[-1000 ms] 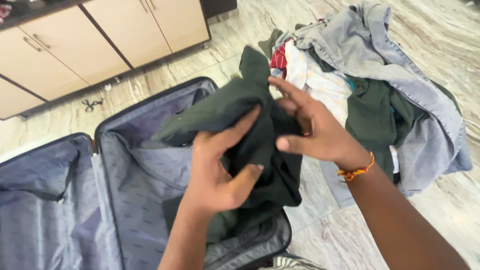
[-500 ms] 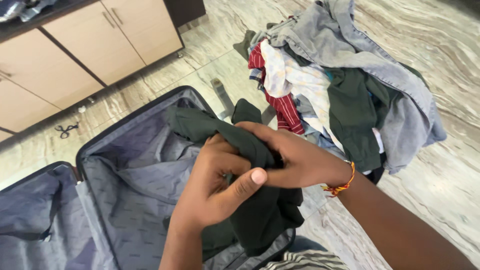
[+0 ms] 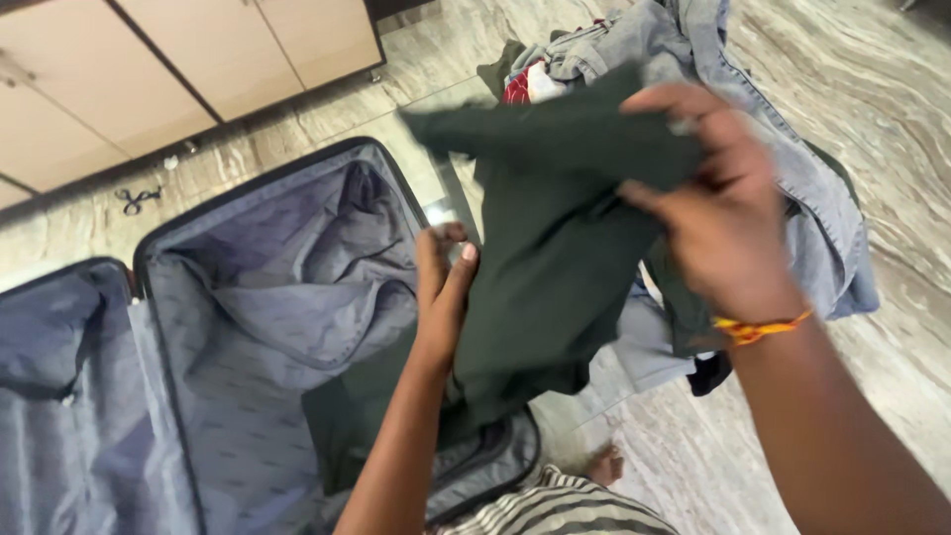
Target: The person picks up a green shirt and a pair of gray jeans from a pile on the floor, places them and a small bag into a red suitcase, then zips the inner compartment and the outer shell of the suitcase before closing it.
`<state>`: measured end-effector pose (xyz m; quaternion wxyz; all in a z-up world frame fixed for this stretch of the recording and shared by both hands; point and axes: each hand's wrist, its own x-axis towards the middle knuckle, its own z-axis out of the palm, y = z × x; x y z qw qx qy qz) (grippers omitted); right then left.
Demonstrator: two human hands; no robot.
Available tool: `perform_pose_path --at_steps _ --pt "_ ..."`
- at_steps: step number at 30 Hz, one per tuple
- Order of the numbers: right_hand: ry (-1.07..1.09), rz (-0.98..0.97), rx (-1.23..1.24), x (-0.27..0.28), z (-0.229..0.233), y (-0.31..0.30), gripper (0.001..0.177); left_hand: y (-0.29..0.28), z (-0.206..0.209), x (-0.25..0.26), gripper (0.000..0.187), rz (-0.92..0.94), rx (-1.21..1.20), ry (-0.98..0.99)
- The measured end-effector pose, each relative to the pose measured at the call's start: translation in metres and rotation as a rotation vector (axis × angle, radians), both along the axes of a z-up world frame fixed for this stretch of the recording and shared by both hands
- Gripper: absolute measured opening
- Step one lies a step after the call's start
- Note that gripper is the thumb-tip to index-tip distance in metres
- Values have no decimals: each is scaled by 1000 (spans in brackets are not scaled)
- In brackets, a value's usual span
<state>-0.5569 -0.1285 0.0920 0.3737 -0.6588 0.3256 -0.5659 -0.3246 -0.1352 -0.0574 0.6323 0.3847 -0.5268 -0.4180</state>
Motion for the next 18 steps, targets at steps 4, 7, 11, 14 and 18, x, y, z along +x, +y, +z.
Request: perform_pose_path --at_steps 4,7,11,14,18 --pt "-283 15 -103 -60 2 -11 46 -19 -87 -30 52 -536 392 107" --pt "-405 -2 -146 -104 0 -24 42 -31 -186 -59 51 -877 379 23" --pt "-483 -1 -125 -163 3 -37 42 -18 -264 -99 52 -1140 286 140" --pt "-516 5 -81 -201 4 -39 46 8 -222 -117 64 -847 445 444" --pt "-554 -10 73 -247 11 -26 46 9 -65 -129 85 -1140 351 358"
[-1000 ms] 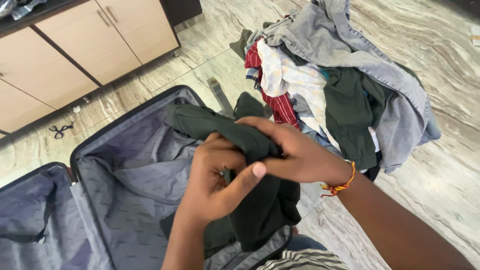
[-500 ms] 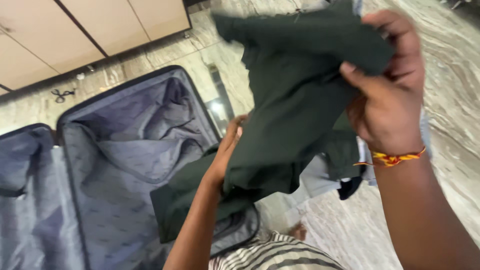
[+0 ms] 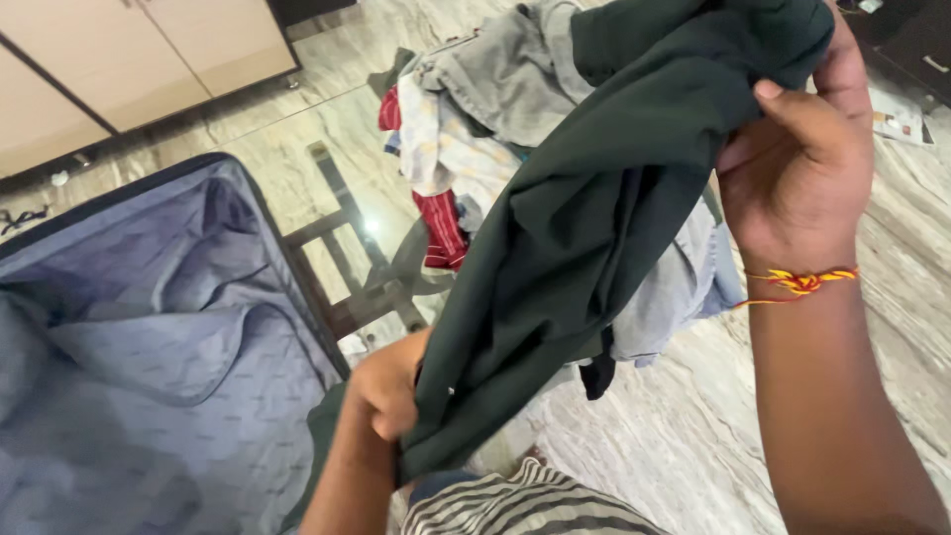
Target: The person picks up a green shirt and a pair of gray jeans from a pile on the floor, places them and a small bag into a red suitcase, then zips the inner compartment and the outer shell of the suitcase before closing it.
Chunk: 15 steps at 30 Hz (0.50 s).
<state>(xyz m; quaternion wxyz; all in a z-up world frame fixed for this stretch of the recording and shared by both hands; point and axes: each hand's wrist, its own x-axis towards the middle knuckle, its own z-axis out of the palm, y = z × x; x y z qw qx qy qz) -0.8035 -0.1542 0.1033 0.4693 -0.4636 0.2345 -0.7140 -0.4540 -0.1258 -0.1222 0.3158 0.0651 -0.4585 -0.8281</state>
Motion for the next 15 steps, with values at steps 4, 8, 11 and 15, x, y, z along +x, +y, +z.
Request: perform_pose_path --at_steps 4,8,11,15 --pt "10 -68 131 -37 -6 5 52 -1 125 -31 88 213 -296 -266" --pt "192 -98 261 -70 -29 -5 41 -8 175 -64 62 484 -434 -338" --pt "347 -151 546 -93 -43 -18 31 -24 195 -80 49 638 -666 -357" --pt "662 -55 741 -111 -55 -27 27 -43 210 -96 32 696 -649 -240"
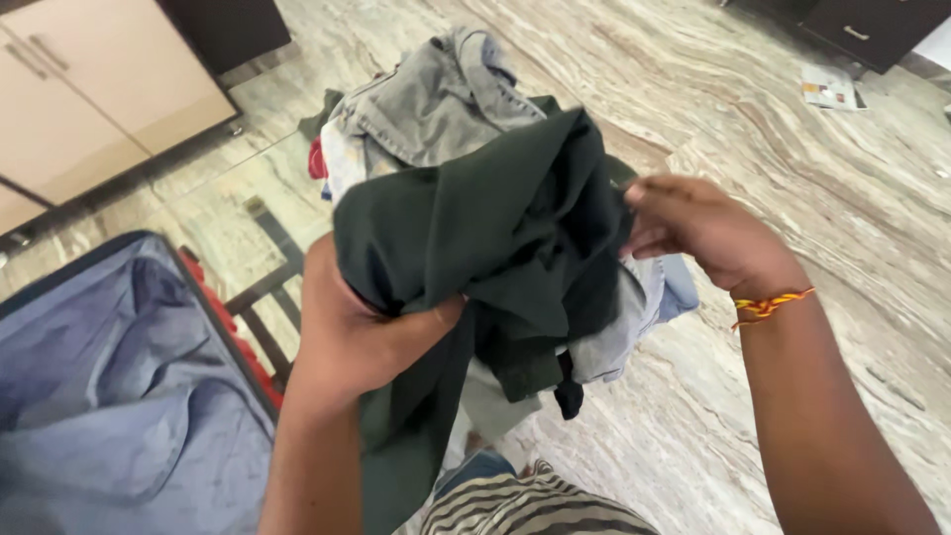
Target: The person picks up a green shirt and a pair of gray jeans from a pile on the floor, places them and a small bag into a red suitcase, then zips the inner compartment and the outer shell of the suitcase before closing it.
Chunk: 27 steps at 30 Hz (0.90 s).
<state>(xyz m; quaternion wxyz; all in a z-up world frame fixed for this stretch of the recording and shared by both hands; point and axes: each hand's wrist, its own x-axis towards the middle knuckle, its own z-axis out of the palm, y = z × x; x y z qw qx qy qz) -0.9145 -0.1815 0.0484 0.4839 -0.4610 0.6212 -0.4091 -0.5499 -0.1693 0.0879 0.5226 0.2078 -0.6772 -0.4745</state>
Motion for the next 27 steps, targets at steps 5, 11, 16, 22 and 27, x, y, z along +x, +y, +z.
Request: perform_pose_path --at_steps 5,11,16,22,27 --pt "-14 119 -290 6 9 -13 32 -30 15 -22 30 -107 -50 107" --pt "-180 442 -524 33 8 -34 82 -51 25 -48 32 -196 8 130" --pt "-149 694 -612 44 -23 -49 108 -61 28 -65 28 -83 -49 181" --pt "-188 756 -513 35 -49 -48 126 -83 13 -109 26 96 32 375" --pt "-286 488 -502 31 -70 -41 142 -103 7 -173 24 331 -145 517"
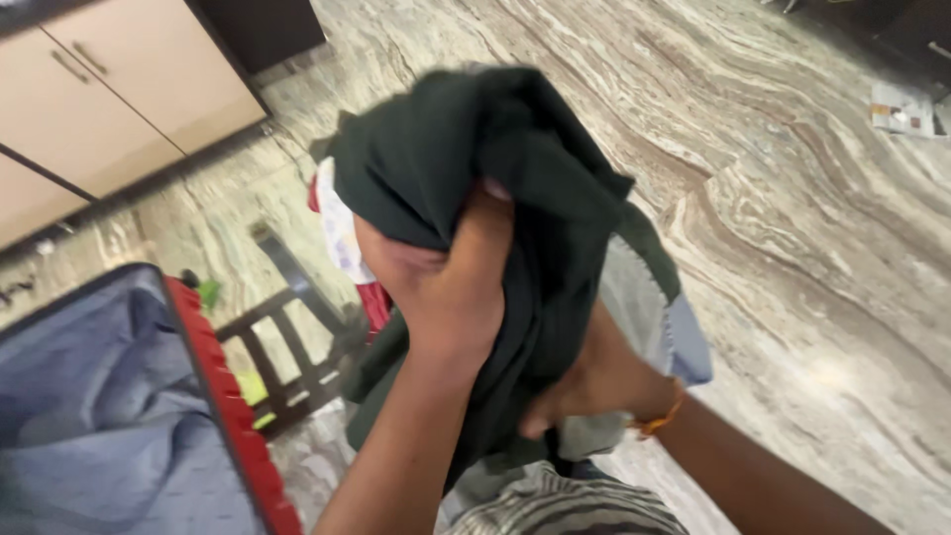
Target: The person picks up a green shirt and a pair of gray jeans from a pile on the floor, places them and a small bag into a red suitcase, then zips the inner compartment and the outer shell of the suitcase before closing it.
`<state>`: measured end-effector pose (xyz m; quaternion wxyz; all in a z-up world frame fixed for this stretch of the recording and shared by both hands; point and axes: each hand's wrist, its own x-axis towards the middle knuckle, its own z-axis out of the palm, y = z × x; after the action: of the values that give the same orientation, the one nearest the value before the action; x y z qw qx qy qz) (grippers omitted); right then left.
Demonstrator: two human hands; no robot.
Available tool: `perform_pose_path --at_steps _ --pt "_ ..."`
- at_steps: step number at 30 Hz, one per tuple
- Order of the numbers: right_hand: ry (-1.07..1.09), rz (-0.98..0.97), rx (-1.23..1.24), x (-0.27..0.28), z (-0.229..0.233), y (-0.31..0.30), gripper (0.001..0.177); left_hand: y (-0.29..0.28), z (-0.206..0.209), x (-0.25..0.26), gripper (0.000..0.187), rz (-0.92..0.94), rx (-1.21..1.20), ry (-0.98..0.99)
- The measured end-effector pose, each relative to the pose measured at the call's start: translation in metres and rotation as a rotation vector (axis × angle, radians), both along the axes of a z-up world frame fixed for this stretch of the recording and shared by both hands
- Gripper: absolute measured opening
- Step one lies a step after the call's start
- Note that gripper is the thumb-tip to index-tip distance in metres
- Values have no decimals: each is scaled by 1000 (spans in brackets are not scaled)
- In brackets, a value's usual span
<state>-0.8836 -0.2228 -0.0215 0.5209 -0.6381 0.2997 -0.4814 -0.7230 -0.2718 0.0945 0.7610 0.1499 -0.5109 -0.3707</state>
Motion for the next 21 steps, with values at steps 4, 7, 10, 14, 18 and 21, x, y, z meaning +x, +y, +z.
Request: perform_pose_path --at_steps 4,7,10,14,18,21 --pt "117 -362 -352 -20 -15 -13 127 -15 4 -57 29 7 23 115" --pt "70 -388 -214 -66 -13 -33 87 -33 11 -78 45 -218 16 17" --pt "88 -495 -259 -113 3 -74 59 -54 16 -81 75 -343 -7 -237" --pt "-149 -418 -316 -146 41 -119 51 -71 -2 -88 108 67 -57 -737" --pt "-239 -346 -276 -163 66 -162 57 -73 -50 -96 114 -120 23 -806" --pt "-128 -385 -364 -165 45 -219 68 -75 -95 -118 108 -133 323 -438"
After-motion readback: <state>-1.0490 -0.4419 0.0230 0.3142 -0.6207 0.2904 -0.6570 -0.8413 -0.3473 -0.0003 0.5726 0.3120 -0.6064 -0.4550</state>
